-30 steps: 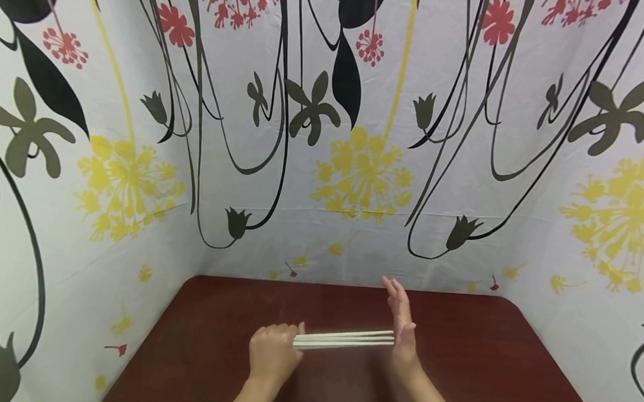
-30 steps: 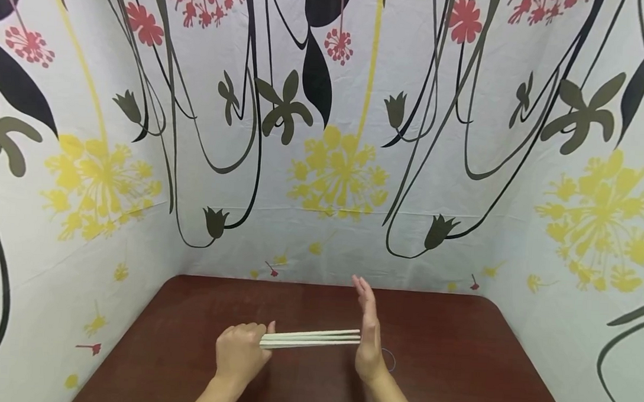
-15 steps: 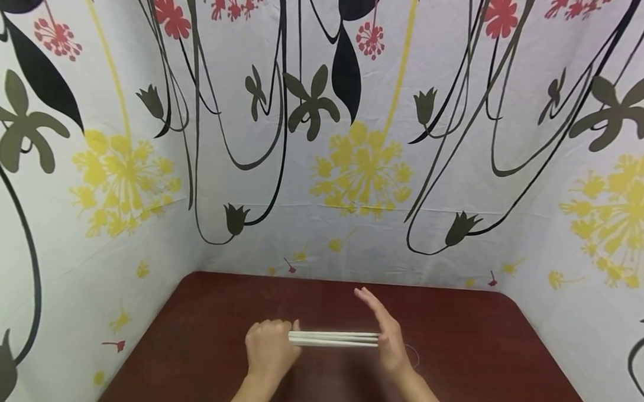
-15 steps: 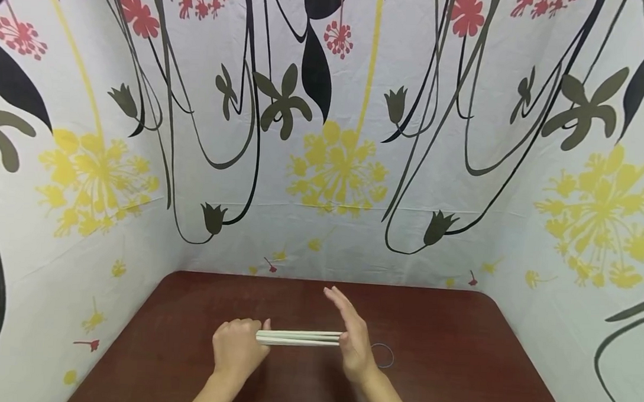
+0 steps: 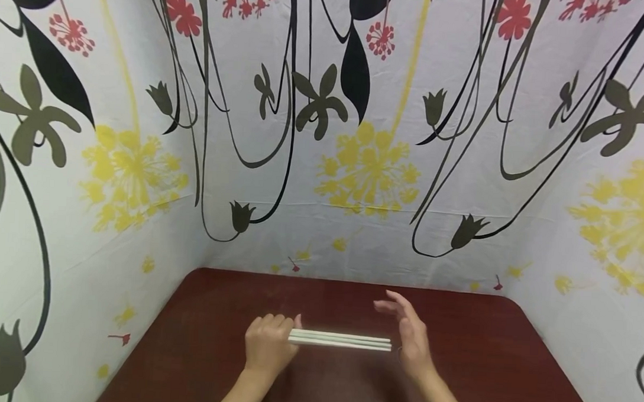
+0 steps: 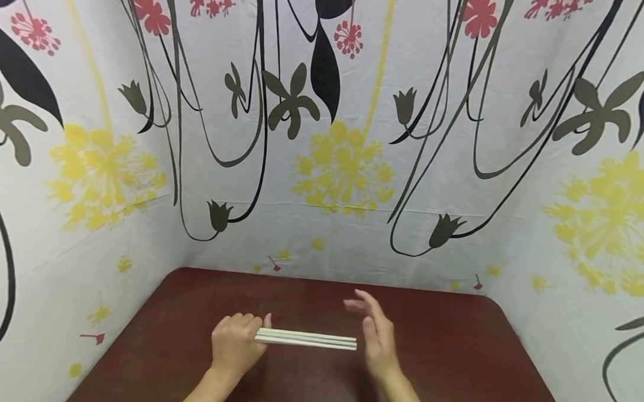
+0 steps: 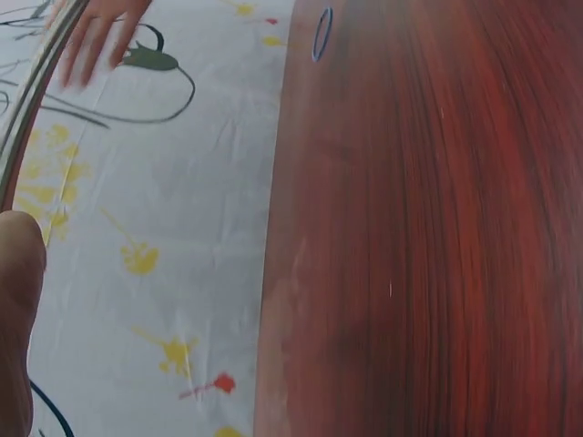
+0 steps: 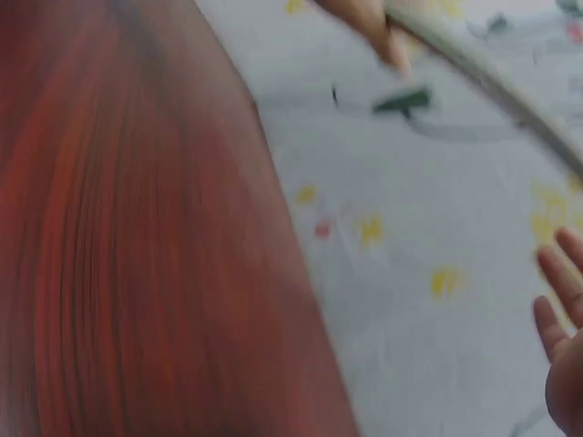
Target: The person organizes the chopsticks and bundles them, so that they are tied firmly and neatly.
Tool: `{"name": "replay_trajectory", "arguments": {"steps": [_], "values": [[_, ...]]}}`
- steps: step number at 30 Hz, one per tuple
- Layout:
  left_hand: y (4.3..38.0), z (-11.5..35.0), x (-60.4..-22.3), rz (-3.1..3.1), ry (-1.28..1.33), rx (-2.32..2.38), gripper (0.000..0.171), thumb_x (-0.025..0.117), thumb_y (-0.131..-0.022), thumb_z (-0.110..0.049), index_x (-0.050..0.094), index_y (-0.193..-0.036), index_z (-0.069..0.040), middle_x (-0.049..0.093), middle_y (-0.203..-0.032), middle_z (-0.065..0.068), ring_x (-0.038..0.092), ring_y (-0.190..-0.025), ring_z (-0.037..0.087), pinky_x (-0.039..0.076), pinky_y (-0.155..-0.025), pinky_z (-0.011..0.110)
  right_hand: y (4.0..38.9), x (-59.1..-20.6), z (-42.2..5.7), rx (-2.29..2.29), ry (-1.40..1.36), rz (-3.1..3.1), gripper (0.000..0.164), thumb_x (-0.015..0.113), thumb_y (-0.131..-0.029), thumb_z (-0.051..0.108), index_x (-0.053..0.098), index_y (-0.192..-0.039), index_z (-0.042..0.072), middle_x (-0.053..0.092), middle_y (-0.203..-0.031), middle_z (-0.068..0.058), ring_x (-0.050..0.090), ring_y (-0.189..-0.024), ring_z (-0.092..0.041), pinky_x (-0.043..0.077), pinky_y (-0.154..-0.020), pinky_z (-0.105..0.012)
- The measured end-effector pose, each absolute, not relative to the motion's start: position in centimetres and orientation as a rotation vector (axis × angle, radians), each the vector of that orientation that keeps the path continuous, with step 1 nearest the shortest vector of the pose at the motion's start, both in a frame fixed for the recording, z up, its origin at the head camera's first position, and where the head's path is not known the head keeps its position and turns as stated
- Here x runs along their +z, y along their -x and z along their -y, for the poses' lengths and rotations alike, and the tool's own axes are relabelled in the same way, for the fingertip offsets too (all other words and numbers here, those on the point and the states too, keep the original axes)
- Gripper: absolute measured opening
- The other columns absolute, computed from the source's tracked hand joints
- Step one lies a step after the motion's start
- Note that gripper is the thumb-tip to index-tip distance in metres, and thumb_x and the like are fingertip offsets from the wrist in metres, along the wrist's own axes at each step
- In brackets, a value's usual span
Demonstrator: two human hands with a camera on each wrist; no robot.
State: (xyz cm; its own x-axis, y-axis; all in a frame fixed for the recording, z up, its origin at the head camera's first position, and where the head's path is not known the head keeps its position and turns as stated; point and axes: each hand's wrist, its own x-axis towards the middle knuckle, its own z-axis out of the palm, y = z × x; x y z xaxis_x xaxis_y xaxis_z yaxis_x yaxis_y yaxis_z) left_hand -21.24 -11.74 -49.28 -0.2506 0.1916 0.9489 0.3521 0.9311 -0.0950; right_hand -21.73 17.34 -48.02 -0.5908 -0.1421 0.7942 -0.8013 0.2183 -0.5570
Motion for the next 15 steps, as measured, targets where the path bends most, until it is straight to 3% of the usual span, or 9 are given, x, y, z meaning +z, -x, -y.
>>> {"name": "replay_trajectory", "arguments": {"steps": [3, 7, 10, 15], "values": [[21.6, 12.4, -49.3, 1.798, 0.413, -0.160, 0.052, 0.045, -0.098, -0.025, 0.032, -0.047, -0.018, 0.039, -0.043, -0.005, 0.027, -0.038, 0.013, 0.018, -0.041, 0.024, 22.0, -49.7, -20.5, 1.215, -0.534, 2.274, 0.029, 0.058, -0.102, 0.014, 0.061, -0.129, 0.004, 0.073, -0.106, -0.010, 0.070, -0.097, -0.019, 0.054, -0.081, -0.028], [21.7, 13.1, -49.5, 1.746, 0.414, -0.160, 0.051, 0.048, -0.096, -0.024, 0.031, -0.049, -0.018, 0.038, -0.044, -0.005, 0.027, -0.038, 0.014, 0.017, -0.041, 0.024, 22.2, -52.3, -24.1, 0.827, -0.298, 2.830, 0.036, 0.077, -0.089, 0.017, 0.067, -0.123, 0.011, 0.069, -0.110, -0.006, 0.067, -0.097, -0.026, 0.054, -0.076, -0.045], [21.5, 13.4, -49.7, 1.729, 0.410, -0.159, 0.050, 0.048, -0.096, -0.024, 0.031, -0.050, -0.017, 0.037, -0.045, -0.005, 0.028, -0.038, 0.014, 0.018, -0.040, 0.025, 22.3, -53.8, -25.5, 0.724, -0.270, 2.995, 0.034, 0.080, -0.083, 0.009, 0.069, -0.114, 0.007, 0.065, -0.102, -0.007, 0.066, -0.092, -0.029, 0.053, -0.074, -0.049], [21.5, 13.4, -49.9, 1.729, 0.408, -0.164, 0.050, 0.048, -0.096, -0.025, 0.030, -0.050, -0.018, 0.037, -0.044, -0.005, 0.028, -0.038, 0.014, 0.019, -0.039, 0.025, 22.4, -54.9, -26.0, 0.831, -0.168, 2.996, 0.018, 0.072, -0.084, -0.006, 0.066, -0.095, 0.006, 0.064, -0.081, -0.001, 0.065, -0.076, -0.020, 0.051, -0.062, -0.040]]}}
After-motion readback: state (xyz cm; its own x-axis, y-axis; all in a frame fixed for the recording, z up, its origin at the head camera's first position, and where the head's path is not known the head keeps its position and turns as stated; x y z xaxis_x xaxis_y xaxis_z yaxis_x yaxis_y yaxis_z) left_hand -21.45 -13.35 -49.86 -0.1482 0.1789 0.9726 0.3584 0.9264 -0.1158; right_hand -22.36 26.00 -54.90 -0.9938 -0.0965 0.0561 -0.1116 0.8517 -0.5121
